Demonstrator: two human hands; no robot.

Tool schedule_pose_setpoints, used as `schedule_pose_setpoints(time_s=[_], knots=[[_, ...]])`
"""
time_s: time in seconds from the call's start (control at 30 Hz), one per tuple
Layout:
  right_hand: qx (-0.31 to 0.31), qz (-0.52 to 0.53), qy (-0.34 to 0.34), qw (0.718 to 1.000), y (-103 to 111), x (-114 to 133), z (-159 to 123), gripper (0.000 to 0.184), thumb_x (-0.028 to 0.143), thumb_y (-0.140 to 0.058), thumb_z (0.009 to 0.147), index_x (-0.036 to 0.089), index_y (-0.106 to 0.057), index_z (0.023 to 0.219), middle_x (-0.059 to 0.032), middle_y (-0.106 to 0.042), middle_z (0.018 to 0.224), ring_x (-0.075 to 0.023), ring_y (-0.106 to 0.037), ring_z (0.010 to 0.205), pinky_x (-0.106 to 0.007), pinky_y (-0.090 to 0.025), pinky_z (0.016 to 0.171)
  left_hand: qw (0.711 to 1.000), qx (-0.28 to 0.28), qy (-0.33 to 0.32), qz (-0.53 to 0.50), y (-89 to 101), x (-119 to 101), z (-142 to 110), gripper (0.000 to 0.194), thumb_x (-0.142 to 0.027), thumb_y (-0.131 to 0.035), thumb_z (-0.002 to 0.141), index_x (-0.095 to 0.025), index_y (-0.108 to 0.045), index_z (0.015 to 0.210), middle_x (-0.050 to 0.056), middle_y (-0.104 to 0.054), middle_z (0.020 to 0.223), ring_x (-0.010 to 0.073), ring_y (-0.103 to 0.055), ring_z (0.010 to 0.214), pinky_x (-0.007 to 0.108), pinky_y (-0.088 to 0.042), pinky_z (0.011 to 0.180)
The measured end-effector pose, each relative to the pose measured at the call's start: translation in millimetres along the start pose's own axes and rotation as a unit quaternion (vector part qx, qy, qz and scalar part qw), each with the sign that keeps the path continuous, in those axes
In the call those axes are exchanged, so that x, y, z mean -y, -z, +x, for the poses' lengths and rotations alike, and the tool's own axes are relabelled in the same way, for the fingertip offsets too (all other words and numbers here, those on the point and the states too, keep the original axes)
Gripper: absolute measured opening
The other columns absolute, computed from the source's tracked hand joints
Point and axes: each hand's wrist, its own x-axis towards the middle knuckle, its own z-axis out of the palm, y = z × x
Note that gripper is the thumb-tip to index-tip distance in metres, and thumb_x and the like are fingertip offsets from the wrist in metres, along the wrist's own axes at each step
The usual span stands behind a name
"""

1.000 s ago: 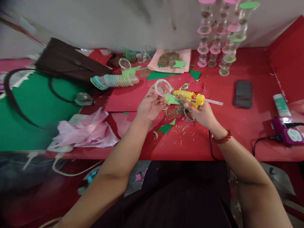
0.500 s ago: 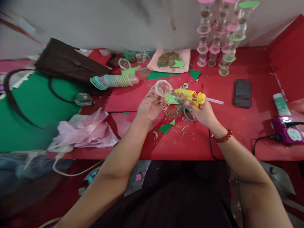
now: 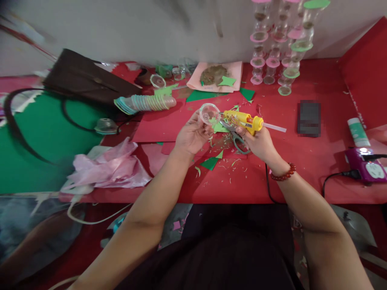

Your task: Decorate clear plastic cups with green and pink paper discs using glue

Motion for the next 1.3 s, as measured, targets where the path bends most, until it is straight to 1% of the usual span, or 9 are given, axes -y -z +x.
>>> schedule_pose_setpoints(time_s=[0.17,0.3,0.43,0.6,0.67,0.8,0.93,1.17,1.3], knots=[[-0.008,-0.007,0.003,1.000,0.2,0.4,-0.6,0.051,0.064,-0.073,0.093,0.024,-0.054,0.068,0.0085,-0.045,0.045,-0.0061,-0.038,0.039,-0.024,-0.029,0.040,1.000,-0.007,0.008,-0.003,-1.1,0.0,-0.9,0.018,-0.005,-0.070,0.094,-0.022,-0.074,0.099,-0.005,-0.067,0.073,0.0042,-0.048,0.051,0.017,-0.041,0.051],[-0.012,-0.007,0.002,1.000,0.2,-0.5,-0.7,0.046,0.058,-0.073,0.096,0.023,-0.056,0.070,0.0086,-0.044,0.046,-0.0061,-0.037,0.040,-0.023,-0.028,0.040,1.000,0.006,0.014,0.007,0.6,0.3,-0.8,0.018,-0.008,-0.072,0.093,-0.022,-0.076,0.103,-0.004,-0.068,0.076,0.0048,-0.048,0.051,0.018,-0.040,0.050],[-0.016,0.000,-0.002,1.000,0.5,-3.1,-0.2,0.049,0.061,-0.074,0.094,0.024,-0.054,0.069,0.0085,-0.045,0.049,-0.0060,-0.039,0.040,-0.024,-0.029,0.040,1.000,0.020,0.012,0.001,3.2,1.0,0.2,0.019,-0.006,-0.067,0.095,-0.021,-0.076,0.102,-0.003,-0.067,0.072,0.0055,-0.048,0.051,0.019,-0.040,0.050],[-0.022,-0.001,0.005,1.000,1.4,-5.2,0.5,0.049,0.061,-0.075,0.094,0.024,-0.052,0.070,0.0080,-0.046,0.053,-0.0060,-0.041,0.040,-0.025,-0.031,0.040,1.000,0.021,0.010,0.003,4.4,3.7,1.3,0.016,-0.008,-0.068,0.094,-0.021,-0.077,0.099,0.000,-0.076,0.087,0.0047,-0.046,0.051,0.022,-0.040,0.051],[-0.024,-0.003,0.006,1.000,1.5,-4.7,0.5,0.050,0.062,-0.075,0.093,0.024,-0.051,0.069,0.0077,-0.047,0.053,-0.0060,-0.041,0.040,-0.025,-0.032,0.041,1.000,0.019,0.012,0.010,3.9,4.7,1.1,0.016,-0.008,-0.068,0.094,-0.021,-0.077,0.098,0.000,-0.077,0.089,0.0047,-0.046,0.051,0.023,-0.041,0.052],[-0.026,-0.006,0.007,1.000,1.3,-3.5,0.4,0.053,0.065,-0.075,0.091,0.025,-0.049,0.068,0.0079,-0.046,0.051,-0.0065,-0.041,0.040,-0.025,-0.032,0.041,1.000,0.010,0.017,0.022,1.9,4.9,0.1,0.013,-0.010,-0.070,0.093,-0.021,-0.076,0.096,-0.001,-0.073,0.080,0.0053,-0.046,0.051,0.023,-0.041,0.052],[-0.020,-0.004,0.005,1.000,1.1,-3.1,0.3,0.054,0.068,-0.075,0.090,0.025,-0.049,0.068,0.0078,-0.046,0.051,-0.0067,-0.041,0.040,-0.025,-0.031,0.040,0.999,-0.004,0.026,0.018,-0.7,3.0,-1.7,0.014,-0.009,-0.068,0.094,-0.021,-0.074,0.093,-0.001,-0.073,0.081,0.0057,-0.045,0.051,0.023,-0.041,0.052],[-0.014,-0.016,0.008,1.000,1.8,-1.3,-1.2,0.057,0.066,-0.073,0.092,0.025,-0.049,0.062,0.0074,-0.044,0.046,-0.0069,-0.039,0.040,-0.025,-0.031,0.041,0.999,0.002,0.044,0.025,-3.5,2.4,-3.4,0.010,-0.011,-0.068,0.094,-0.017,-0.076,0.091,-0.001,-0.070,0.074,0.0059,-0.048,0.050,0.022,-0.044,0.053],[-0.012,-0.020,0.005,1.000,1.6,1.3,-2.1,0.053,0.061,-0.073,0.094,0.025,-0.050,0.062,0.0072,-0.044,0.045,-0.0072,-0.039,0.040,-0.025,-0.030,0.041,0.998,-0.002,0.047,0.030,-3.5,3.7,-3.0,0.010,-0.012,-0.070,0.095,-0.017,-0.077,0.094,-0.001,-0.071,0.076,0.0053,-0.048,0.050,0.021,-0.042,0.051]])
